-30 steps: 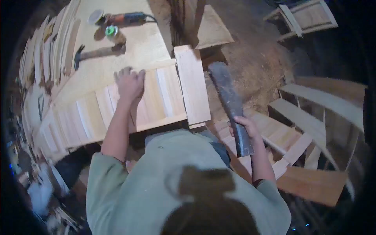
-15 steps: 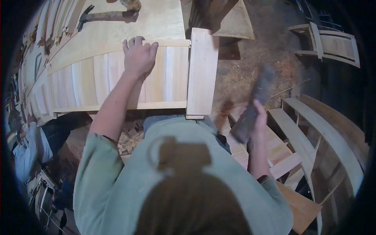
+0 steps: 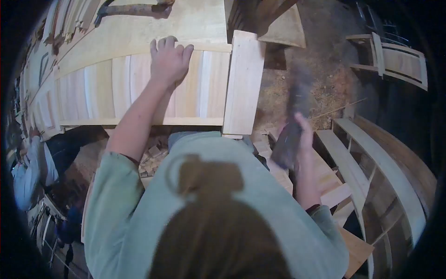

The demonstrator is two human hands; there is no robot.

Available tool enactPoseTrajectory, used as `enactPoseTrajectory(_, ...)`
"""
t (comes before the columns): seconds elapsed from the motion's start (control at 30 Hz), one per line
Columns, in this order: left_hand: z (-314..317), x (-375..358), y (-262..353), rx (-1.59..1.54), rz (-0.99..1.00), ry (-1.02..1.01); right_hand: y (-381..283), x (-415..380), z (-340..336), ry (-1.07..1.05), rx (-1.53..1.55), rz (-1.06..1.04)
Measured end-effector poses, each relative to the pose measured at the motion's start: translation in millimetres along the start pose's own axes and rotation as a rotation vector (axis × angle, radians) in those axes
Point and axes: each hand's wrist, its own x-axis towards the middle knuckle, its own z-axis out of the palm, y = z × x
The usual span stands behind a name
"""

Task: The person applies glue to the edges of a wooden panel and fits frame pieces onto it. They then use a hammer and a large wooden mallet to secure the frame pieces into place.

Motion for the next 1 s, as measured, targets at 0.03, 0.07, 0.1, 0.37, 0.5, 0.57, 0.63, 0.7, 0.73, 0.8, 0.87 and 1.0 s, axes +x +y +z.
enactPoseTrajectory(0.03, 0, -1, -1, -0.008, 0.008, -0.005, 3, -5, -3, -0.002, 0.001, 0.008)
enactPoseTrajectory(0.07, 0, -3, 0, -0.003, 0.008, -0.010, 4, -9, -6, -0.160, -0.041, 0.143)
enactPoseTrajectory(0.1, 1, -3, 0, 0.006, 0.011, -0.015, 4, -12, -7, -0.324, -0.084, 0.270)
enactPoseTrajectory(0.37, 0, 1, -1, 0.029, 0.022, -0.019, -25, 19, -29, 0.100, 0.389, -0.095)
enactPoseTrajectory(0.5, -2, -1, -2, 0.019, 0.006, -0.031, 1, -8, 3, 0.011, -0.008, 0.010)
enactPoseTrajectory(0.57, -2, -4, 1, 0.007, 0.009, -0.018, 1, -17, -2, -0.304, -0.101, 0.257)
enactPoseTrajectory(0.63, -2, -2, 1, 0.013, -0.015, -0.063, -4, -15, -19, -0.254, 0.119, 0.207)
enactPoseTrajectory(0.7, -1, 0, 2, 0.009, -0.024, -0.051, -14, -7, -37, -0.201, 0.134, 0.009)
enactPoseTrajectory(0.73, 0, -2, 2, 0.005, -0.025, -0.051, -14, -1, -44, -0.109, 0.175, -0.041)
enactPoseTrajectory(0.8, 1, -1, 1, 0.012, -0.023, -0.043, -22, 2, -18, 0.039, 0.209, -0.038)
enactPoseTrajectory(0.87, 3, -3, 2, 0.015, -0.019, -0.039, -11, -2, -5, 0.178, 0.108, -0.004)
enactPoseTrajectory(1.0, 1, -2, 2, 0.019, -0.034, -0.066, 8, -23, 6, -0.285, -0.106, 0.234)
